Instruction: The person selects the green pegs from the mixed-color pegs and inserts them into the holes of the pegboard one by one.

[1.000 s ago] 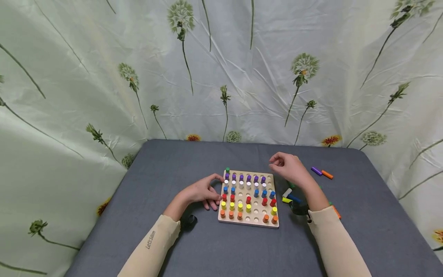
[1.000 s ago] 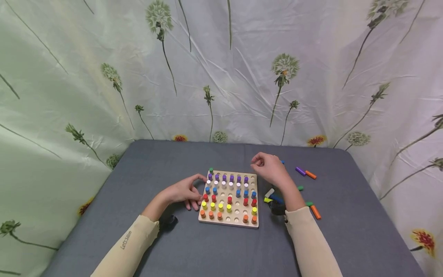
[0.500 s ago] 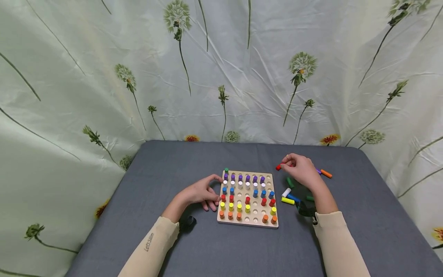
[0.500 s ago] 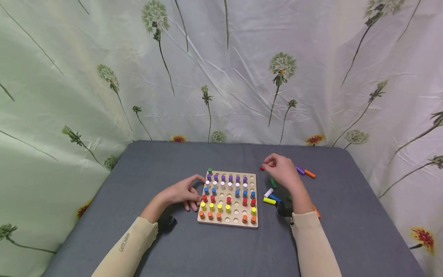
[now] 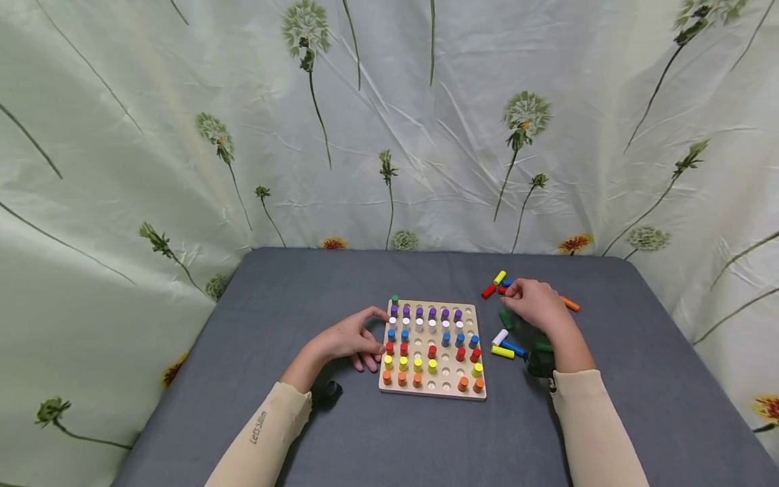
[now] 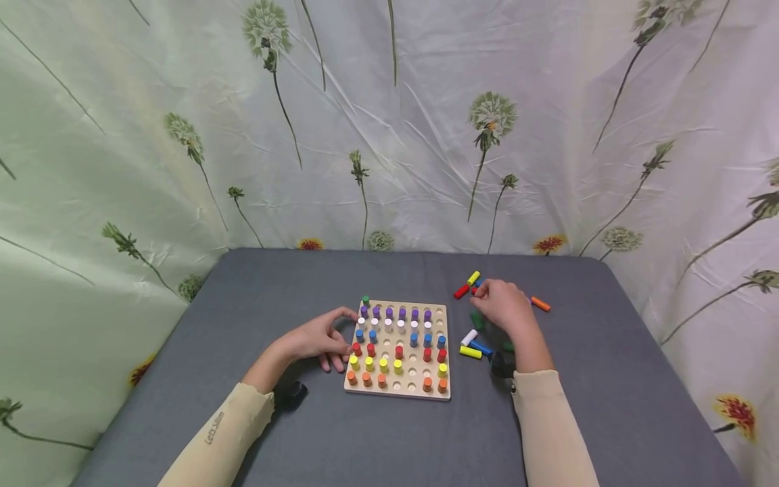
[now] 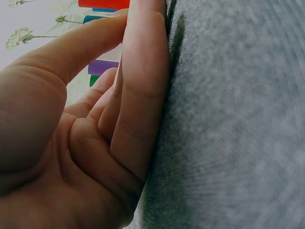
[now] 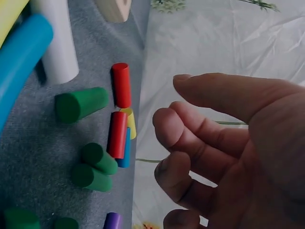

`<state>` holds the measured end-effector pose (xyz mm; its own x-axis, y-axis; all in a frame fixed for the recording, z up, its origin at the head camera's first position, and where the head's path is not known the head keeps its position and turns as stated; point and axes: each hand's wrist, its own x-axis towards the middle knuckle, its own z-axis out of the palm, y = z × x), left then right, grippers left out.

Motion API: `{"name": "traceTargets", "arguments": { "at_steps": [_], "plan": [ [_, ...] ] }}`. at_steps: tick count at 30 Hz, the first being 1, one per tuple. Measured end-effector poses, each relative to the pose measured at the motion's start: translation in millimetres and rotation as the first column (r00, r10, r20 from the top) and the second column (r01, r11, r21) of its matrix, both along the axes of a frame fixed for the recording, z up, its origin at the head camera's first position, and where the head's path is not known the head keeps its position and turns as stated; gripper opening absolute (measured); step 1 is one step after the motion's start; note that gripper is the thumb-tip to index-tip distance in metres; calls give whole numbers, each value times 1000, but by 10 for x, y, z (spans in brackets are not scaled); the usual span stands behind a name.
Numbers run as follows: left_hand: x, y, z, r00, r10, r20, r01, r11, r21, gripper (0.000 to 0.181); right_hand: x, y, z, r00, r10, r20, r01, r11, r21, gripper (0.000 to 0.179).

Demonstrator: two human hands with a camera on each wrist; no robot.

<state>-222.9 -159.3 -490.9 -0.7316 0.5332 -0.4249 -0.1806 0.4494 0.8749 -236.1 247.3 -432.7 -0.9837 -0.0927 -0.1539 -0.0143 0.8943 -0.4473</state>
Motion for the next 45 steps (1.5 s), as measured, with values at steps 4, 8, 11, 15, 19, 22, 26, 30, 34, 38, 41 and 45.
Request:
{"name": "traceTargets", "arguments": {
  "at_steps": [4,8,11,15,19,22,26,30,34,38,41,45],
  "plan": [
    [1,-2,8,1000,0,2,0,1000,3,59,-7,-5,-26,998,-5,65,2,999,44,28],
    [-4,0,9,1000,0,-1,0,1000,6,59,-3,-24,-55,993,-6,118,-3,997,73,25],
    [-5,6,7,1000,0,-3,0,1000,10,59,-6,-47,-83,992,-7,127,-5,996,93,24],
    [6,10,9,1000,0,-3,0,1000,9,59,7,-91,-92,989,-27,147,8,991,131,31],
    [9,9,9,1000,1,-7,-1,1000,6,59,16,-136,-92,986,-47,162,17,982,186,34],
    [7,11,17,1000,-1,-10,1,1000,6,59,4,-172,-116,985,-53,162,15,973,228,34],
    [7,10,25,1000,-3,-11,3,1000,10,59,-16,-240,-154,988,-39,147,-1,966,259,33],
    [14,6,25,1000,-1,-6,1,1000,14,59,-21,-325,-156,995,-5,101,-19,971,236,14],
    [21,-7,31,1000,-1,-12,2,1000,12,59,-31,-411,-145,998,40,41,-47,983,176,22],
    [21,-12,25,1000,3,-13,-3,1000,5,59,-34,-448,-146,997,76,-19,-75,995,63,20],
    [20,-9,21,1000,7,-10,-7,1000,1,58,-25,-455,-148,994,89,-64,-91,995,-31,19],
    [21,1,24,1000,1,-11,-1,1000,2,58,2,-456,-141,992,92,-91,-103,987,-122,19]
  ]
}}
